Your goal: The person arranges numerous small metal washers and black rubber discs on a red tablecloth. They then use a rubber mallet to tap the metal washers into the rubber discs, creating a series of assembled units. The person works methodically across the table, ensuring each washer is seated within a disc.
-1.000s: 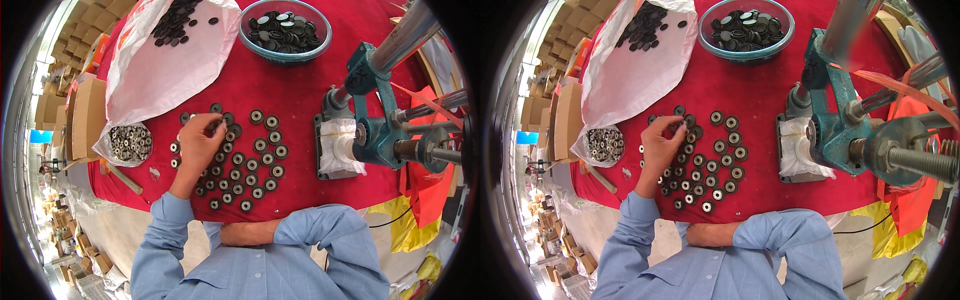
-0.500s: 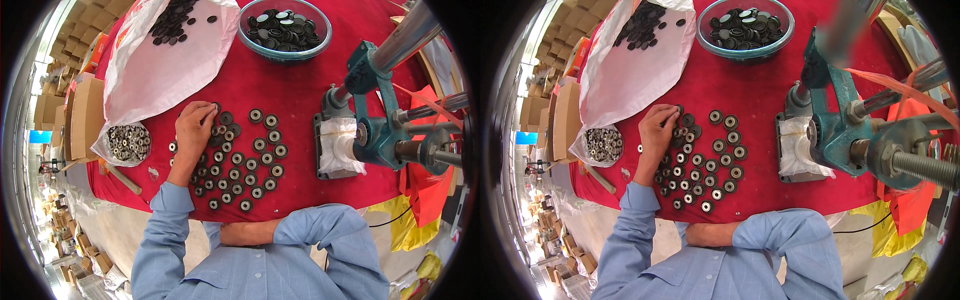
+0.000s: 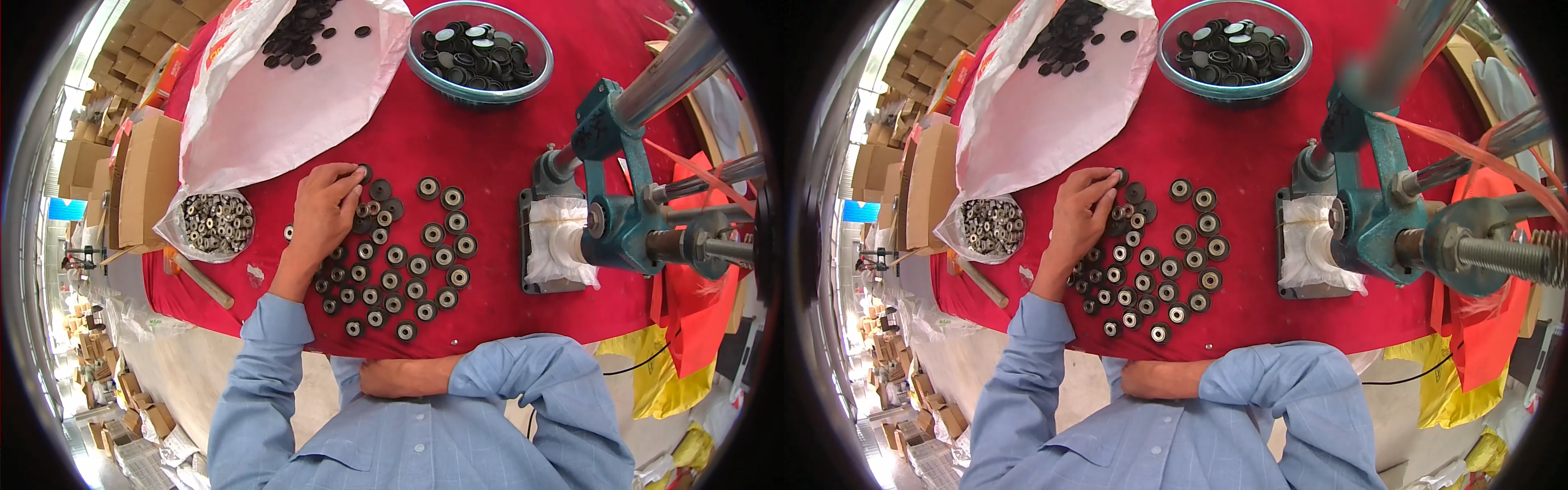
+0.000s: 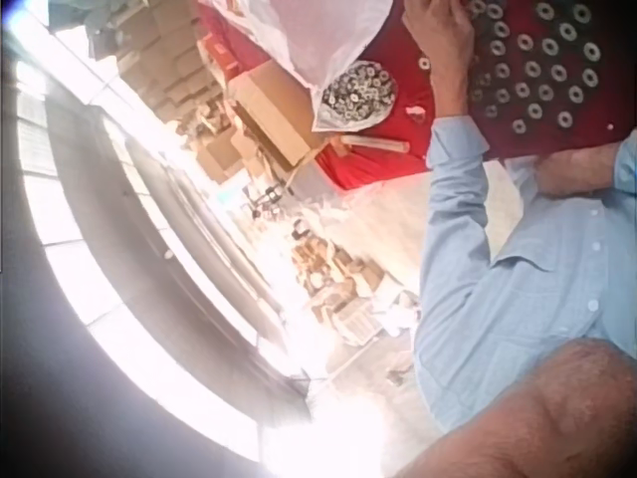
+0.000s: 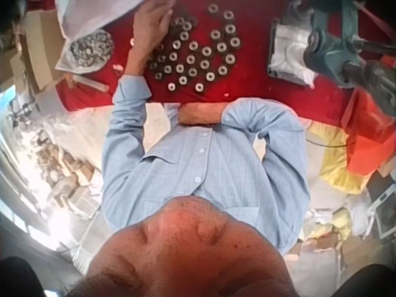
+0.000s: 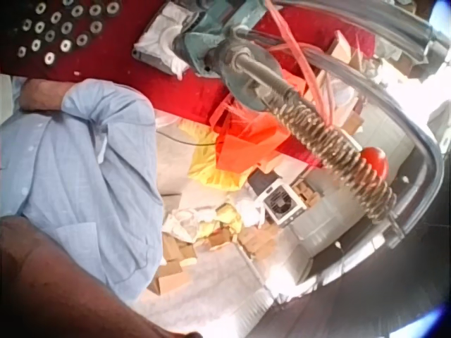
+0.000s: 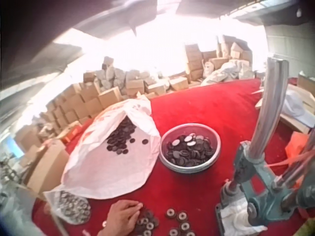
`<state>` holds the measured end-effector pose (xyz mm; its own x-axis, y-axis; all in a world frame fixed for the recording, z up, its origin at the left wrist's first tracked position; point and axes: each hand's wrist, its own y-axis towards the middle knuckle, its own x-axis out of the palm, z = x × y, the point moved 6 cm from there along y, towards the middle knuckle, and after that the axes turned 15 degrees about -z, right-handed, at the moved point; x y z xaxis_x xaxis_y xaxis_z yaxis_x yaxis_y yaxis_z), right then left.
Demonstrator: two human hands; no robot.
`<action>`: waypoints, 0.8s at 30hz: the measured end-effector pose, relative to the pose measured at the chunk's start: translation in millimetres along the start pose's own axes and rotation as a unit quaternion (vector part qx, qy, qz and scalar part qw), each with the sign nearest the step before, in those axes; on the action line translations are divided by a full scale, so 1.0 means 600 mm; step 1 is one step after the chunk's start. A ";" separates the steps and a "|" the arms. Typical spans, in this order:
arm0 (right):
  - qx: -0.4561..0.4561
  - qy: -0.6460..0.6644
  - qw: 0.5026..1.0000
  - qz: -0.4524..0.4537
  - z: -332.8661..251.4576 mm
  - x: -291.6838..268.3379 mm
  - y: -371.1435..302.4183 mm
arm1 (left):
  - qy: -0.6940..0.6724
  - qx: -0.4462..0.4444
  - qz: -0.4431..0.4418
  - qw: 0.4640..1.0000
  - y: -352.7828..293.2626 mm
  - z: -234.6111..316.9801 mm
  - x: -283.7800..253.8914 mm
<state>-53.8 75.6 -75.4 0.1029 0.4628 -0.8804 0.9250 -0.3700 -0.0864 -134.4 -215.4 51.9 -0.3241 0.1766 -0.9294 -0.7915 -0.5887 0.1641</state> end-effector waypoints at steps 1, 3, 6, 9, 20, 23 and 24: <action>0.001 0.002 1.000 -0.015 0.003 -0.007 -0.002 | 0.006 -0.021 0.010 1.000 -0.006 -0.002 -0.008; 0.004 0.014 0.999 -0.044 0.003 -0.019 -0.006 | 0.016 -0.064 0.025 0.998 -0.036 0.003 -0.024; 0.052 -0.009 0.997 -0.061 0.003 -0.005 -0.003 | -0.048 -0.086 -0.020 0.995 -0.065 0.015 -0.007; 0.035 -0.059 0.997 0.042 0.000 -0.015 -0.015 | -0.028 -0.080 0.012 0.996 -0.061 0.033 -0.009; 0.042 -0.069 0.996 0.022 0.001 -0.023 -0.015 | -0.083 -0.079 0.008 0.993 -0.053 0.019 -0.013; 0.044 -0.057 0.997 0.016 0.004 -0.019 -0.014 | -0.123 -0.104 0.073 0.984 -0.067 -0.027 -0.051; 0.043 -0.047 0.998 0.010 0.005 -0.013 -0.011 | -0.135 -0.149 0.071 0.977 -0.072 -0.044 -0.065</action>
<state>-61.9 72.1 -69.1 0.0825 0.3785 -0.9219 0.8880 -0.4479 -0.1045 -73.9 -217.3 72.2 -0.5765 0.2537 -0.7767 -0.5559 -0.8184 0.1453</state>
